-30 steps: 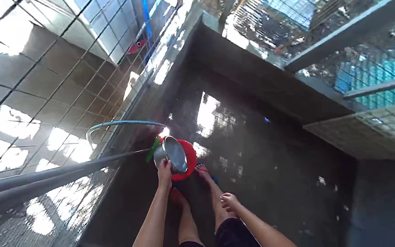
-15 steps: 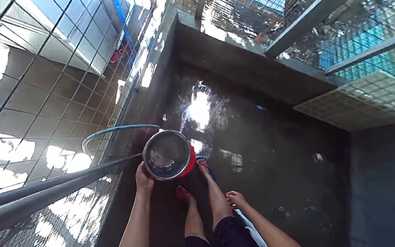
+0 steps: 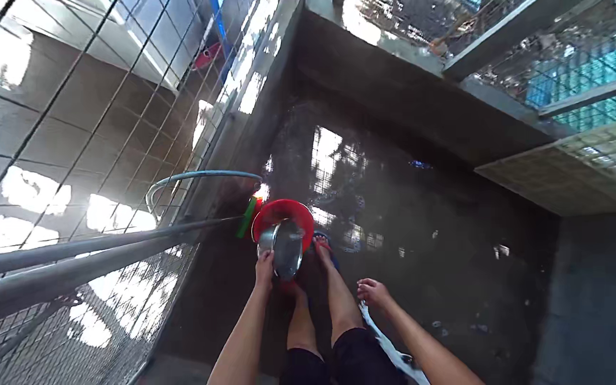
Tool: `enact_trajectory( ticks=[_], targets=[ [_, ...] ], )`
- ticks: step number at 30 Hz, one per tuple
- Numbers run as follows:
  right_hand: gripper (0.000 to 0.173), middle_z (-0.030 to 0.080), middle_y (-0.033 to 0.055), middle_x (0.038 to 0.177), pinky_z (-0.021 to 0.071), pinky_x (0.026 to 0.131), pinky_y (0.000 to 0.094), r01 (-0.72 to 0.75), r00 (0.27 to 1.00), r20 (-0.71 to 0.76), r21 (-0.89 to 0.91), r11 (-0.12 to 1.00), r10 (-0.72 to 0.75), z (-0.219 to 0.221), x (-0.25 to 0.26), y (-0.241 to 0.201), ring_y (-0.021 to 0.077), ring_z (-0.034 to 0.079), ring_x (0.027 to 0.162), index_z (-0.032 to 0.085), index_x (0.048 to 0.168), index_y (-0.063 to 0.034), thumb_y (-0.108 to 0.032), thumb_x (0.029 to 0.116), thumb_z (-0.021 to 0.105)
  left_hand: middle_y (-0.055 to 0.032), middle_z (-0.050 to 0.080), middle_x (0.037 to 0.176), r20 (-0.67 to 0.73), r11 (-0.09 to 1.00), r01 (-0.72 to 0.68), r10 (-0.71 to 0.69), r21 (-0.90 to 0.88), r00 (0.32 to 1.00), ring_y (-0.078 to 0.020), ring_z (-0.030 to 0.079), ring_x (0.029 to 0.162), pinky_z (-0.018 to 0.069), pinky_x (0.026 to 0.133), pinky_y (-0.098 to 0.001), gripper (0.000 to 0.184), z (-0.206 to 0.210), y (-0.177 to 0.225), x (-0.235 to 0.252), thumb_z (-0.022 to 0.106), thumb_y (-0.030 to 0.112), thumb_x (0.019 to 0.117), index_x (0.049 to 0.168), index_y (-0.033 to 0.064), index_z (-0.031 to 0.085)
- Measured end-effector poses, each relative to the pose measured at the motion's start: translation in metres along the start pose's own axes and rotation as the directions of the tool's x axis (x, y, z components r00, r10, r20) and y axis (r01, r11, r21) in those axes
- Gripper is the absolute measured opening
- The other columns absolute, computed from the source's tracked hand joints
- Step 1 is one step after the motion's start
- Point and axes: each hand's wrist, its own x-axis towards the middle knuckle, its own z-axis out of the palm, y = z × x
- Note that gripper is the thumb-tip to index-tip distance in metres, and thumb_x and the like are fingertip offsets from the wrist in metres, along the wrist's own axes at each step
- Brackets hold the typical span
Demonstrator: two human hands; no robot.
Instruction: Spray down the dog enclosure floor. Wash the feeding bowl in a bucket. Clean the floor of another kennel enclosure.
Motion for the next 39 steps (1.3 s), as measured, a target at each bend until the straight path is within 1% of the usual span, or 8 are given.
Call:
enact_trajectory(
  ticks=[6,12,16,22,27,29,31,39],
  targets=[
    [0.028,0.067,0.0204,0.108,0.0540,0.074,0.0391,-0.014,1.000,0.000,0.042,0.999,0.014,0.010,-0.013,-0.003,0.0238,0.066,0.085,0.059,0.130,0.0032,-0.012,0.1081,0.051,-0.0220,0.061,0.125,-0.092,0.818,0.096,-0.179,-0.567,0.980,-0.0271,0.065,0.106,0.0561,0.089,-0.0450,0.036,0.012,0.016,0.024,0.039,0.014,0.1089,0.139,-0.0031,0.046],
    [0.027,0.068,0.0200,0.107,0.0550,0.075,0.0404,0.038,0.999,0.010,0.020,0.999,-0.038,0.023,-0.013,-0.010,0.0245,0.067,0.086,0.060,0.128,0.0036,-0.011,0.1075,0.052,-0.0213,0.059,0.116,-0.010,0.891,0.226,-0.250,-0.393,0.968,-0.0247,0.063,0.089,0.0558,0.077,-0.0400,0.043,0.017,-0.003,0.060,0.048,0.001,0.1025,0.144,-0.0003,0.038],
    [0.027,0.068,0.0194,0.111,0.0548,0.079,0.0414,0.038,0.999,0.033,-0.097,0.995,-0.035,0.016,-0.018,0.001,0.0245,0.067,0.089,0.061,0.129,0.0017,-0.012,0.1068,0.055,-0.0253,0.055,0.139,0.021,0.937,0.344,-0.343,-0.065,0.939,-0.0334,0.061,0.115,0.0525,0.093,-0.0490,0.051,-0.011,0.010,0.071,0.051,0.013,0.1067,0.155,0.0060,0.034],
    [0.028,0.068,0.0227,0.115,0.0544,0.081,0.0462,0.043,0.999,-0.024,-0.124,0.991,-0.047,-0.022,-0.025,0.025,0.0293,0.067,0.093,0.062,0.129,0.0018,-0.012,0.1060,0.056,-0.0344,0.032,0.157,-0.556,0.910,-0.400,0.390,0.110,0.734,-0.0381,0.042,0.142,0.0405,0.116,-0.0420,0.094,-0.112,0.127,-0.001,0.071,0.008,0.0944,0.162,-0.0031,0.007],
    [0.029,0.068,0.0218,0.115,0.0544,0.082,0.0460,0.104,0.995,-0.004,-0.059,0.993,-0.104,-0.034,-0.045,0.005,0.0289,0.067,0.093,0.062,0.131,0.0001,-0.014,0.1066,0.056,-0.0183,0.058,0.127,-0.522,0.751,-0.658,0.587,0.065,0.619,-0.0125,0.060,0.112,0.0507,0.098,-0.0267,0.049,-0.141,0.208,-0.036,0.059,0.006,0.1014,0.142,-0.0107,0.039],
    [0.029,0.068,0.0203,0.114,0.0548,0.081,0.0440,0.155,0.988,0.026,-0.006,0.988,-0.155,-0.034,-0.061,-0.016,0.0266,0.067,0.092,0.061,0.131,0.0000,-0.015,0.1073,0.054,0.0027,0.063,0.082,-0.514,0.722,-0.689,0.613,0.056,0.600,-0.0034,0.063,0.076,0.0559,0.078,-0.0241,0.009,-0.148,0.221,-0.034,0.052,0.010,0.1050,0.106,0.0012,0.055],
    [0.030,0.067,0.0199,0.116,0.0549,0.080,0.0425,0.211,0.975,0.066,0.038,0.977,-0.213,-0.041,-0.083,-0.037,0.0255,0.067,0.092,0.060,0.132,0.0005,-0.014,0.1076,0.053,0.0143,0.053,0.058,-0.476,0.693,-0.713,0.665,0.105,0.576,0.0002,0.056,0.053,0.0544,0.061,-0.0222,0.023,-0.151,0.213,-0.046,0.045,0.013,0.1065,0.084,0.0136,0.052],
    [0.026,0.069,0.0097,0.106,0.0561,0.075,0.0309,0.468,0.803,0.323,0.180,0.865,-0.501,-0.100,-0.178,-0.055,0.0131,0.067,0.086,0.061,0.126,0.0015,-0.014,0.1074,0.050,0.0126,0.047,0.060,-0.733,0.758,-0.649,0.478,0.065,0.484,0.0008,0.051,0.052,0.0515,0.060,-0.0204,0.026,-0.124,0.108,-0.188,0.042,0.018,0.1112,0.087,0.0118,0.049]
  ],
)
